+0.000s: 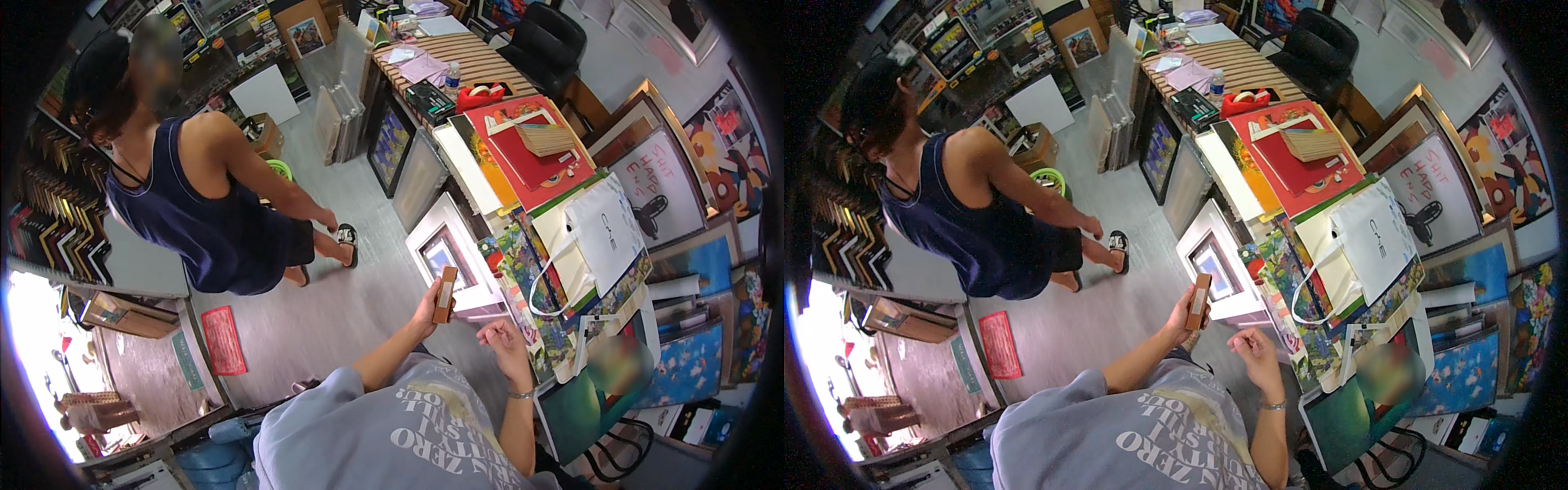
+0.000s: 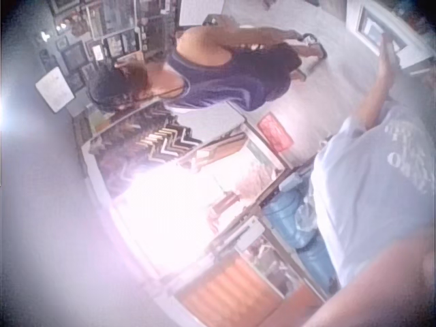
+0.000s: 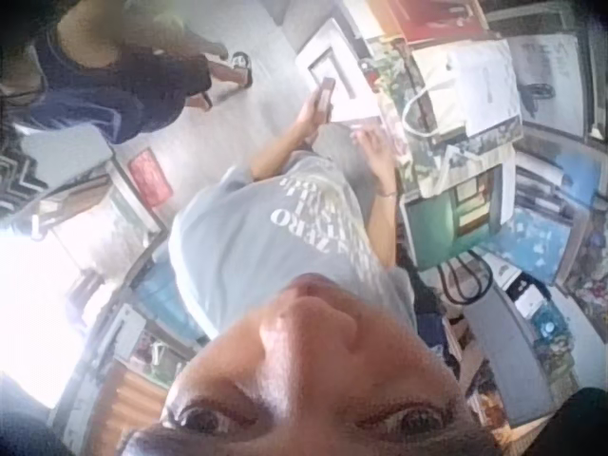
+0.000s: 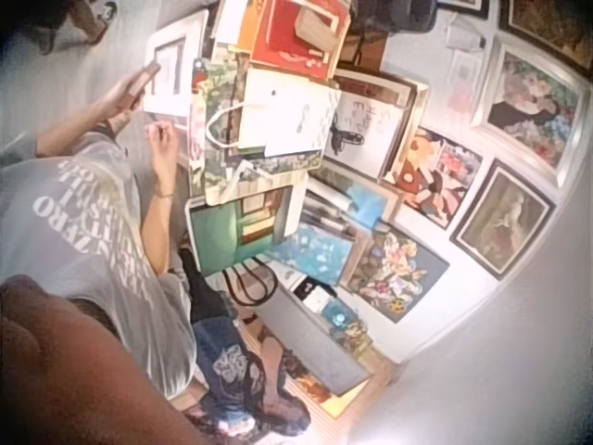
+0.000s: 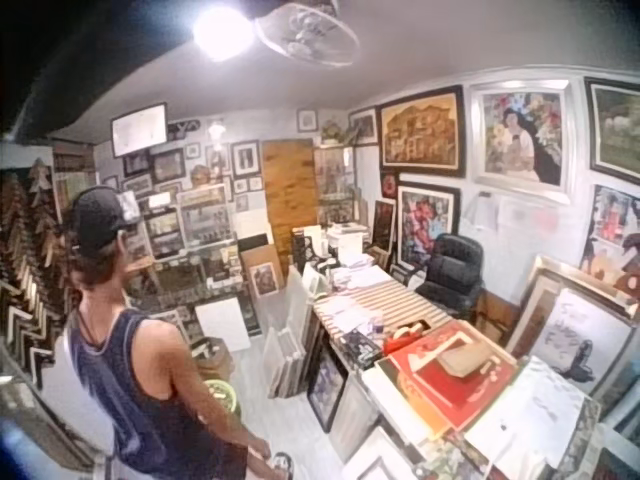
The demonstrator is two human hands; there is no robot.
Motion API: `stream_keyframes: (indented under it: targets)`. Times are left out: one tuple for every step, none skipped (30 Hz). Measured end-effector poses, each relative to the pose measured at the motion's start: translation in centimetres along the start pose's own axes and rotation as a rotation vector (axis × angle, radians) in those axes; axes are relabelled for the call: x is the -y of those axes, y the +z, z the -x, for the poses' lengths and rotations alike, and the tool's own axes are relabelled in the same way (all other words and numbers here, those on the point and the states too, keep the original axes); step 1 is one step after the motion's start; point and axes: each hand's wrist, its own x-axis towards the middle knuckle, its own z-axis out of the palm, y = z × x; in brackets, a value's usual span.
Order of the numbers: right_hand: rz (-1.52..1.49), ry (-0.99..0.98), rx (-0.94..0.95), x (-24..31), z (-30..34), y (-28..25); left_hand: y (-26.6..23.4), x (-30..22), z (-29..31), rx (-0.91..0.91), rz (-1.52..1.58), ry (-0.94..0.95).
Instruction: The person measures a green canvas painting with a tape measure and compares it to various picture frame pieces. They sort through a pile of frames on the floor, select a matching frame, and assemble it around the canvas. The person uses a tape measure to verify dimensions and a smartphone to check a reference image.
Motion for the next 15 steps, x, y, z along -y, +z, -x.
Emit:
stream_keyframes:
  targets:
    - [-0.015, -0.002, -0.012, 0.0, 0.0, 0.1, -0.3, 0.1, -0.2, -0.009, -0.002, 0.002]
    - [-0.030, -0.005, -0.025, -0.1, 0.1, 0.4, -0.7, 0.2, -0.3, -0.019, -0.004, 0.003]
    - [-0.047, -0.007, -0.046, -0.2, 0.3, 0.4, -0.5, 0.0, -0.2, 0.001, -0.014, 0.007]
    - [-0.056, 0.007, -0.061, -0.4, 0.4, 0.4, -0.3, -0.3, -0.1, 0.020, -0.026, 0.010]
    - [-0.067, 0.020, -0.078, -0.7, 0.5, 0.3, -0.1, -0.7, -0.2, 0.040, -0.039, 0.011]
    - [-0.081, 0.029, -0.100, -0.9, 0.8, 0.1, 0.1, -0.9, -0.5, 0.054, -0.060, 0.034]
    - [-0.087, 0.007, -0.122, -1.5, 1.0, 0.0, 0.4, -0.8, -0.8, 0.070, -0.081, 0.051]
    - [-0.097, -0.016, -0.149, -2.2, 0.8, -0.1, 0.7, -0.7, -1.2, 0.087, -0.106, 0.065]
    - [-0.101, -0.027, -0.209, -3.0, 1.4, -0.8, 2.1, -0.4, -1.3, 0.103, -0.109, 0.056]
    - [-0.052, -0.033, -0.252, -4.1, 1.6, -1.1, 3.6, -0.3, -1.3, 0.122, -0.117, 0.038]
    - [0.005, -0.018, -0.314, -4.6, 1.8, -1.4, 4.9, 0.4, -1.6, 0.191, -0.051, 0.004]
    - [-0.030, -0.083, -0.355, -4.8, 2.0, -1.2, 6.2, 0.5, -1.4, 0.326, -0.125, 0.032]
    - [-0.046, -0.073, -0.340, -4.7, 2.5, -1.4, 7.4, 1.1, -1.1, 0.397, -0.180, 0.043]
    - [-0.004, -0.088, -0.420, -5.8, 3.1, -1.3, 9.4, 1.5, -0.3, 0.464, -0.193, 0.000]
    - [-0.028, -0.104, -0.364, -5.3, 3.3, -1.7, 10.3, 2.5, -0.3, 0.511, -0.234, 0.026]
